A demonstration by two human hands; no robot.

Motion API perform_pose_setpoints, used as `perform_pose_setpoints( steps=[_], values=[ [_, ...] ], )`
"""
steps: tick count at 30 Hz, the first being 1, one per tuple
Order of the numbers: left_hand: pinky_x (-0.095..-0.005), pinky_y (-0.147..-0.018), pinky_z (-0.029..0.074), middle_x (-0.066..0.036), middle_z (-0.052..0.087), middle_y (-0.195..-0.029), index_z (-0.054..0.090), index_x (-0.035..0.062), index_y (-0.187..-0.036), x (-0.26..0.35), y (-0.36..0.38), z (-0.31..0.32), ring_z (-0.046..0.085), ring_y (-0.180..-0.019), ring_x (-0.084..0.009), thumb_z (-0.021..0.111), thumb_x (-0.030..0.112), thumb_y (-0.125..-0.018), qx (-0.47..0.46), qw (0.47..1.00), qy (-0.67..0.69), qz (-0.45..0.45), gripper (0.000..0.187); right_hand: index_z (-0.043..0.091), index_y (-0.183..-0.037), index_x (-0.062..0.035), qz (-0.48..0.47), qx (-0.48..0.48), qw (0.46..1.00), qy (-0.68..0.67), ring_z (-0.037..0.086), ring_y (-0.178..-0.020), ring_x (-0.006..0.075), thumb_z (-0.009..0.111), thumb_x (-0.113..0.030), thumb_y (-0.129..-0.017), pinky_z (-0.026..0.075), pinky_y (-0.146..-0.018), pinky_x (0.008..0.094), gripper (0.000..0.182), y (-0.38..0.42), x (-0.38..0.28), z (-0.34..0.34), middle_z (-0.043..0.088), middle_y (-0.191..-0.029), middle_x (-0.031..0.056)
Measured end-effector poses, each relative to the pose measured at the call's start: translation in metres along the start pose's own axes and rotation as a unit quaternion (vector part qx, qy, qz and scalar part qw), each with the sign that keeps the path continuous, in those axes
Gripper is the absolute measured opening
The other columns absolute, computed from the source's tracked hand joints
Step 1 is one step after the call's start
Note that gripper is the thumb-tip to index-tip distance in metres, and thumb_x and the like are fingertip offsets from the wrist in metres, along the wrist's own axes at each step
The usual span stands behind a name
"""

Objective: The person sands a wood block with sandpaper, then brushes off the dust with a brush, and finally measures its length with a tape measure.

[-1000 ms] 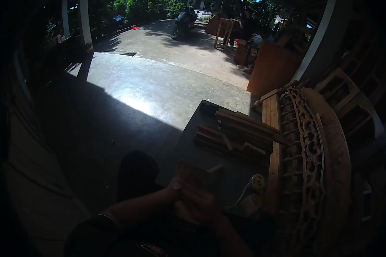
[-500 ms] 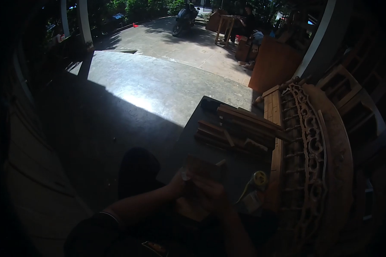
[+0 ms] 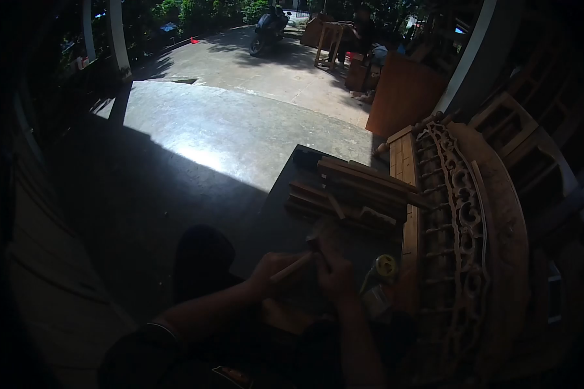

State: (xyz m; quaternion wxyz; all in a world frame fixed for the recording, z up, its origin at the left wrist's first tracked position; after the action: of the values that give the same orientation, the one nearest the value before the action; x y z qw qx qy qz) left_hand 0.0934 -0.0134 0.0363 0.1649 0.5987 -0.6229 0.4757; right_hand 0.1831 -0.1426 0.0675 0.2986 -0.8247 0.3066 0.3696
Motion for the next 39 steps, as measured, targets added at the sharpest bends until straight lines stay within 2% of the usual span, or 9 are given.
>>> perform_pose_setpoints(
  steps=[7,11,15,17,20,23,29,35,39],
  values=[
    [-0.0429,-0.065,0.057,-0.017,0.071,-0.085,0.066,0.0093,-0.122,-0.011,0.011,0.010,0.072,-0.076,-0.0392,0.072,0.024,-0.089,0.065,0.971,-0.159,0.164,0.036,0.069,-0.131,-0.0014,-0.288,-0.122,0.946,-0.085,0.067,-0.124,0.0373,0.068,-0.005,-0.097,0.055,-0.104,0.0430,0.035,0.044,-0.092,0.019,0.069,-0.134,0.0206],
    [-0.0425,-0.061,0.056,-0.015,0.071,-0.081,0.068,0.0057,-0.113,-0.001,0.001,0.001,0.072,-0.072,-0.0368,0.070,0.021,-0.092,-0.002,0.999,0.003,0.033,0.026,0.069,-0.130,-0.0015,-0.072,-0.042,0.996,-0.029,0.067,-0.123,0.0411,0.073,-0.005,-0.093,0.056,-0.102,0.0478,0.037,0.008,-0.015,0.004,0.070,-0.131,0.0197],
    [-0.0408,-0.061,0.055,-0.016,0.070,-0.079,0.067,0.0044,-0.115,-0.013,0.006,0.004,0.073,-0.072,-0.0353,0.071,0.021,-0.093,0.014,0.996,0.092,0.012,0.028,0.068,-0.132,-0.0023,-0.139,-0.037,0.989,-0.012,0.069,-0.119,0.0397,0.069,-0.007,-0.096,0.057,-0.098,0.0450,0.036,0.013,-0.025,0.007,0.071,-0.128,0.0207],
    [-0.0402,-0.061,0.055,-0.016,0.071,-0.082,0.067,0.0039,-0.114,-0.054,0.017,0.034,0.073,-0.072,-0.0348,0.071,0.020,-0.093,0.050,0.973,-0.194,0.119,0.028,0.067,-0.132,-0.0008,-0.260,-0.071,0.961,-0.060,0.070,-0.118,0.0376,0.065,-0.008,-0.100,0.058,-0.095,0.0406,0.033,0.041,-0.073,0.021,0.072,-0.126,0.0214],
    [-0.0399,-0.063,0.056,-0.017,0.072,-0.086,0.068,0.0034,-0.114,-0.019,0.014,0.012,0.074,-0.074,-0.0353,0.071,0.020,-0.092,0.072,0.982,-0.094,0.150,0.028,0.067,-0.133,-0.0006,-0.245,-0.110,0.958,-0.096,0.071,-0.116,0.0390,0.065,-0.010,-0.100,0.058,-0.094,0.0415,0.034,0.040,-0.058,0.027,0.072,-0.125,0.0239],
    [-0.0402,-0.067,0.058,-0.015,0.073,-0.088,0.069,0.0031,-0.111,-0.009,0.003,0.003,0.074,-0.076,-0.0352,0.074,0.022,-0.090,-0.009,0.998,0.065,-0.002,0.028,0.067,-0.132,-0.0007,0.005,-0.031,0.999,-0.032,0.067,-0.123,0.0405,0.069,-0.006,-0.096,0.056,-0.102,0.0458,0.037,0.005,-0.006,0.004,0.070,-0.130,0.0203],
    [-0.0411,-0.069,0.058,-0.017,0.073,-0.090,0.070,0.0060,-0.119,-0.030,0.014,0.015,0.075,-0.082,-0.0378,0.072,0.017,-0.092,0.031,0.995,0.015,0.092,0.029,0.066,-0.135,-0.0028,-0.204,-0.086,0.972,-0.081,0.067,-0.122,0.0401,0.062,-0.013,-0.102,0.055,-0.100,0.0435,0.035,0.038,-0.077,0.019,0.069,-0.130,0.0231],
    [-0.0384,-0.063,0.057,-0.014,0.072,-0.084,0.067,0.0062,-0.125,-0.004,0.002,0.004,0.074,-0.072,-0.0309,0.070,0.017,-0.094,-0.019,0.999,0.022,0.022,0.033,0.066,-0.136,-0.0037,0.006,-0.057,0.998,-0.030,0.067,-0.123,0.0390,0.066,-0.008,-0.099,0.055,-0.102,0.0445,0.037,0.007,-0.020,0.003,0.069,-0.134,0.0188],
    [-0.0384,-0.060,0.056,-0.014,0.070,-0.080,0.069,0.0044,-0.109,-0.003,0.002,0.001,0.073,-0.069,-0.0312,0.069,0.017,-0.095,0.023,0.996,0.083,0.001,0.019,0.066,-0.137,-0.0054,-0.066,-0.020,0.998,-0.006,0.068,-0.120,0.0406,0.065,-0.010,-0.100,0.056,-0.099,0.0444,0.037,0.007,-0.020,0.003,0.070,-0.131,0.0195]
  ],
)
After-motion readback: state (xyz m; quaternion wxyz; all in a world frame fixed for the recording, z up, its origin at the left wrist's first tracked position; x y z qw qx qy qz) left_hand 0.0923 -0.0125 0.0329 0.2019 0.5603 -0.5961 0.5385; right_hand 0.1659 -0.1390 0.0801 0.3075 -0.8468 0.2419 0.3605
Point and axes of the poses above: each hand's wrist, its own y-axis away from the middle knuckle, its own z-axis out of the palm, x = y × z, the point moved 7 cm from there along -y, towards the middle knuckle
